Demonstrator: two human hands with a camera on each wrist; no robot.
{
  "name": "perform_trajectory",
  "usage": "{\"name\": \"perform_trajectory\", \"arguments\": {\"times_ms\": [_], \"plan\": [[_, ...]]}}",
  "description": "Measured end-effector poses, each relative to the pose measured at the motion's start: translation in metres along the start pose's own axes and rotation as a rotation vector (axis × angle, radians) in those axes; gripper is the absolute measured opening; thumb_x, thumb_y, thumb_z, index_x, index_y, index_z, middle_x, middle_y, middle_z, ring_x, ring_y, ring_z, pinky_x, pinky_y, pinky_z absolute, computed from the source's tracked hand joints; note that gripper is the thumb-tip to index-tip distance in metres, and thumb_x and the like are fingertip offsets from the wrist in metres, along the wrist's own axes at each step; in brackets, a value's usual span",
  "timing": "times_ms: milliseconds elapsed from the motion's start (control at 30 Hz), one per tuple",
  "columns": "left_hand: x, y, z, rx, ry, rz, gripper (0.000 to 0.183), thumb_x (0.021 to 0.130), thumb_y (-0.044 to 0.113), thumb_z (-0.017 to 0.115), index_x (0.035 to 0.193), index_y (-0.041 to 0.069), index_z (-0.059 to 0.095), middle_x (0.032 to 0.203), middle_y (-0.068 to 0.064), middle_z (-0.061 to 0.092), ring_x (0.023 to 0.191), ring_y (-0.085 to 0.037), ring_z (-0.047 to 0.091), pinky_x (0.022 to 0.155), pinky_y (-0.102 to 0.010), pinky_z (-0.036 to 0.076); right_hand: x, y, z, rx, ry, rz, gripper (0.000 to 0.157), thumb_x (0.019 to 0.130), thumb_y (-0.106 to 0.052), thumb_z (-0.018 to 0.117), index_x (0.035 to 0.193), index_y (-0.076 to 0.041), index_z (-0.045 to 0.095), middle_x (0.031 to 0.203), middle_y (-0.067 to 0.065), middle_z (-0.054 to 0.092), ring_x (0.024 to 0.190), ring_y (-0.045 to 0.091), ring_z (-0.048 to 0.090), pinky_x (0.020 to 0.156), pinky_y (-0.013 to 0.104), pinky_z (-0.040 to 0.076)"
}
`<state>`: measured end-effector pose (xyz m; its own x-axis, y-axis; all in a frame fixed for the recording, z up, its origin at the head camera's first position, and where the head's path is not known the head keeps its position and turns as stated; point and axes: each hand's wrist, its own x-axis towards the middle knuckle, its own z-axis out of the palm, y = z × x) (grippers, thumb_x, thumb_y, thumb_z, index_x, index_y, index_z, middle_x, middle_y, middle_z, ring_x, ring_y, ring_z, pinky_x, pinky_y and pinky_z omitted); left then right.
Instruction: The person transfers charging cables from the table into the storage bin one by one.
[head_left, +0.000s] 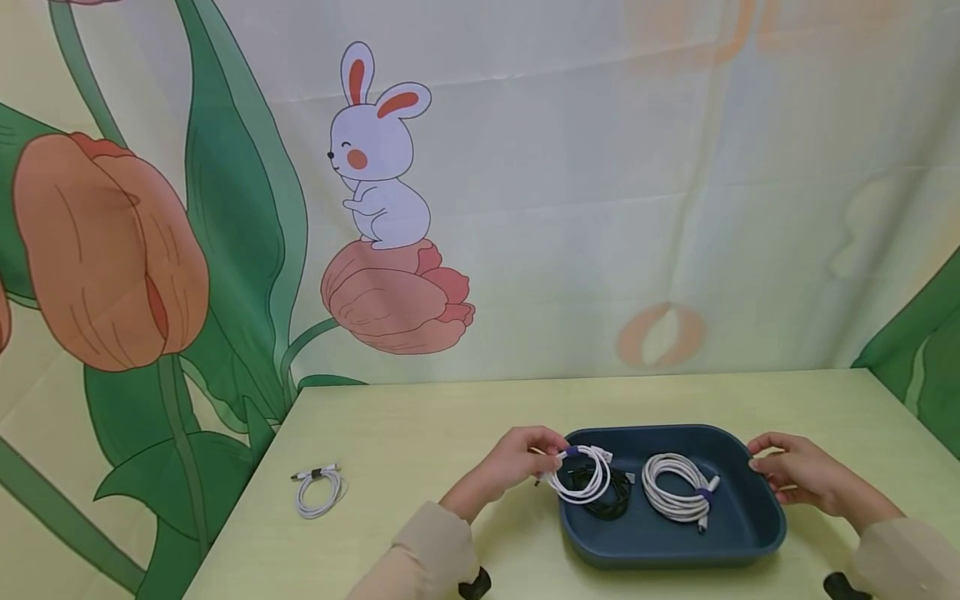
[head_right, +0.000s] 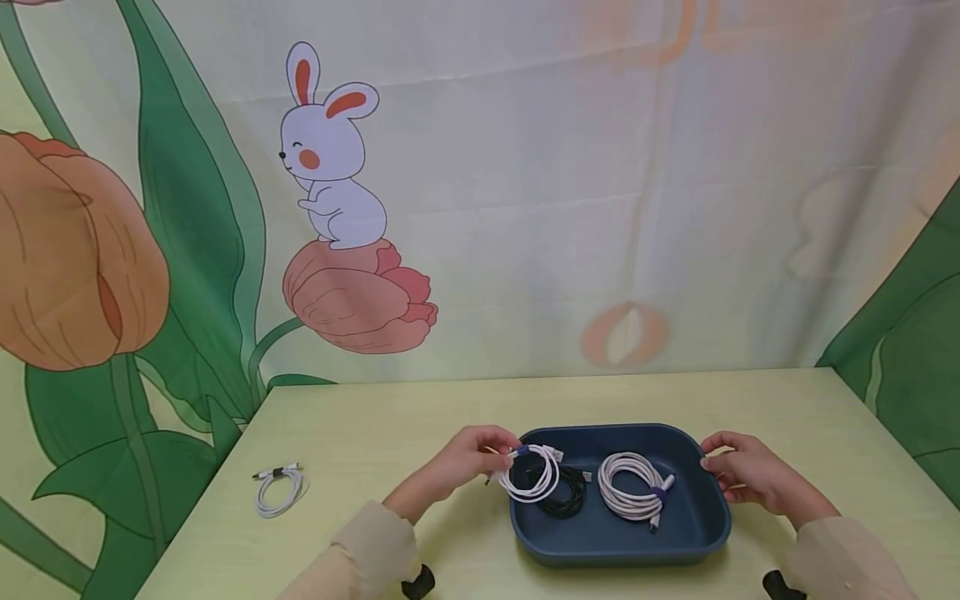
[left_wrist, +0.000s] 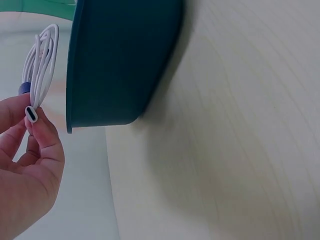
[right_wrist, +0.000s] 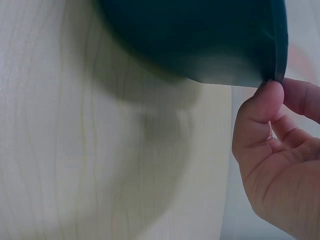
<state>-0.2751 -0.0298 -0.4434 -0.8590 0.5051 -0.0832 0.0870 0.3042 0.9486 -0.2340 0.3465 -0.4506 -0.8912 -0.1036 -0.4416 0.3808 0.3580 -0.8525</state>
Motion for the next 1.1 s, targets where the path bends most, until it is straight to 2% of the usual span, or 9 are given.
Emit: {"name": "perform_trajectory", "arguments": {"times_ms": [167,500,900,1100], "plan": [[-0.001,0.003,0.005,-0.004,-0.024,0.015,0.020,0.079,-0.001,0.059,0.099,-0.001,0.062,0.076,-0.001,0.051,0.065,-0.010,0.048,0.054,-0.019,0.041,0.000,0.000,0.000,0.001,0.003,0.000,0.027,0.087,-0.011,0.047,0.110,0.001,0.041,0.073,0.002,0.053,0.059,0.014,0.050,0.056,0.026,0.048],[0.002,0.009,0.013,0.047,-0.042,-0.009,0.017,0.080,0.002,0.059,0.097,0.003,0.063,0.075,0.000,0.051,0.064,-0.011,0.047,0.053,-0.020,0.040,0.000,0.001,0.000,-0.003,0.003,-0.003,0.028,0.087,-0.011,0.048,0.110,0.001,0.041,0.074,0.002,0.053,0.060,0.014,0.051,0.056,0.026,0.048],[0.002,0.015,0.026,0.056,-0.081,0.034,0.017,0.079,-0.003,0.058,0.095,-0.001,0.062,0.072,-0.001,0.050,0.057,-0.009,0.046,0.049,-0.020,0.039,0.002,0.002,-0.001,-0.001,0.000,-0.001,0.026,0.087,-0.011,0.048,0.109,0.000,0.041,0.074,0.001,0.054,0.060,0.014,0.051,0.057,0.027,0.048],[0.005,0.013,0.031,0.141,-0.079,0.040,0.016,0.078,-0.003,0.059,0.092,0.002,0.063,0.070,0.002,0.051,0.055,-0.008,0.045,0.047,-0.017,0.038,0.002,0.002,-0.001,-0.003,0.003,-0.003,0.027,0.087,-0.011,0.048,0.109,0.001,0.041,0.074,0.002,0.053,0.060,0.014,0.051,0.057,0.027,0.048]]}}
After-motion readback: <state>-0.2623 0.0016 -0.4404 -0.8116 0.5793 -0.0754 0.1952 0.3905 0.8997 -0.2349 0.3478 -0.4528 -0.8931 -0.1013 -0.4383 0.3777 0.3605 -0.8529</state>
